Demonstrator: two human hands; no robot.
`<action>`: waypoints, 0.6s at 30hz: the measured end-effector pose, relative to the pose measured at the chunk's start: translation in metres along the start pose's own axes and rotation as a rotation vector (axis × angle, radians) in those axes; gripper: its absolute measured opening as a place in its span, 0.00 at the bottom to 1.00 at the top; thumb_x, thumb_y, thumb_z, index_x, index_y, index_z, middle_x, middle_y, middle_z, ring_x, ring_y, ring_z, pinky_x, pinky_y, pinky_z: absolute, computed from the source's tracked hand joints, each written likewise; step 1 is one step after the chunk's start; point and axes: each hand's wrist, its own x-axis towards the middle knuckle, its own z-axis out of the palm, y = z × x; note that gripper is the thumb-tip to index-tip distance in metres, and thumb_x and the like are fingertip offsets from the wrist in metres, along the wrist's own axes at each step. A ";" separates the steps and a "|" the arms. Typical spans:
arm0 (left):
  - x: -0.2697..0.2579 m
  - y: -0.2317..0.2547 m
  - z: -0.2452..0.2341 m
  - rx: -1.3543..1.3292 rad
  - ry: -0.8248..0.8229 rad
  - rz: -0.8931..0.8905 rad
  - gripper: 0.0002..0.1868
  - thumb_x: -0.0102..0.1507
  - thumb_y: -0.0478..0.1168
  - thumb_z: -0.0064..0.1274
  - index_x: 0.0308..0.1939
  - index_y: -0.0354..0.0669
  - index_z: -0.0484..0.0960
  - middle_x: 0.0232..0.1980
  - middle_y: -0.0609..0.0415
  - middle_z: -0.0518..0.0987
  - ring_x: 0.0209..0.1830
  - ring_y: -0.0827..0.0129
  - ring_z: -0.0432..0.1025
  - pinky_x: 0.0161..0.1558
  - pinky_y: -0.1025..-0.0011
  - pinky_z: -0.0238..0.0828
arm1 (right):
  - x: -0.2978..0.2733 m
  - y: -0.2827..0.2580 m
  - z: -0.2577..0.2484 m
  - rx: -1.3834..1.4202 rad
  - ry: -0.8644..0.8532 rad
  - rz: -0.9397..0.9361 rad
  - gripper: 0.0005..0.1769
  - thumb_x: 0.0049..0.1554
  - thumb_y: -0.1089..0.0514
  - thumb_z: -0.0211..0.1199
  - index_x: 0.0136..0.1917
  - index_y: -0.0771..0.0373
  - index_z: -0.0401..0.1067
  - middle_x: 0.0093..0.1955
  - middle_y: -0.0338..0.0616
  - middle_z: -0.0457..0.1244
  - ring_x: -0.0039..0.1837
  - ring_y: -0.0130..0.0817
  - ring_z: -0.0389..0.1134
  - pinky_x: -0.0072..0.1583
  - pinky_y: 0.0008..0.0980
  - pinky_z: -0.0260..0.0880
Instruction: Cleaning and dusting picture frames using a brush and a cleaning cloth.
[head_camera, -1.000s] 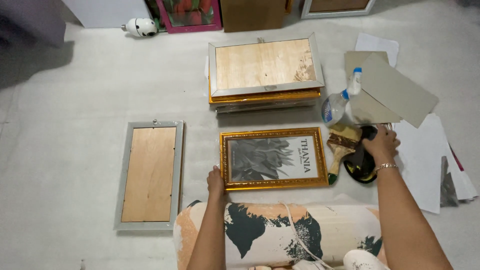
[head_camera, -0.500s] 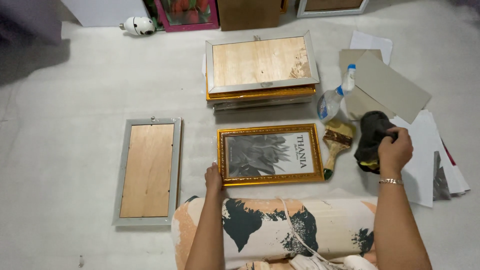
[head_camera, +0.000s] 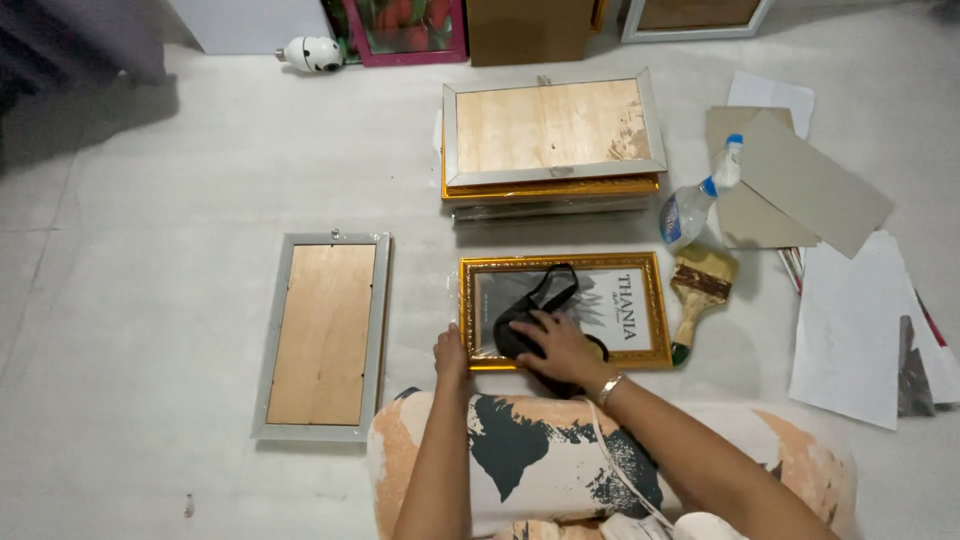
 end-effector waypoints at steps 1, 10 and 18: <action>0.015 -0.010 0.003 -0.001 0.004 0.005 0.41 0.71 0.68 0.22 0.72 0.40 0.65 0.73 0.36 0.64 0.78 0.46 0.52 0.76 0.50 0.42 | 0.005 -0.012 0.009 -0.001 0.005 -0.004 0.33 0.59 0.38 0.57 0.76 0.41 0.59 0.73 0.57 0.56 0.69 0.67 0.61 0.67 0.62 0.65; 0.063 -0.037 0.015 0.025 -0.032 0.004 0.41 0.71 0.68 0.18 0.73 0.41 0.64 0.74 0.38 0.63 0.80 0.48 0.47 0.76 0.49 0.37 | 0.037 -0.021 0.055 -0.212 0.135 -0.255 0.23 0.56 0.60 0.62 0.65 0.50 0.67 0.70 0.47 0.55 0.62 0.53 0.64 0.54 0.42 0.74; 0.039 -0.023 0.010 0.067 -0.009 -0.012 0.39 0.71 0.67 0.19 0.71 0.44 0.66 0.73 0.41 0.66 0.80 0.51 0.50 0.76 0.52 0.42 | -0.042 0.120 -0.006 -0.274 -0.129 0.210 0.29 0.51 0.62 0.67 0.65 0.41 0.68 0.73 0.44 0.56 0.66 0.60 0.66 0.58 0.51 0.77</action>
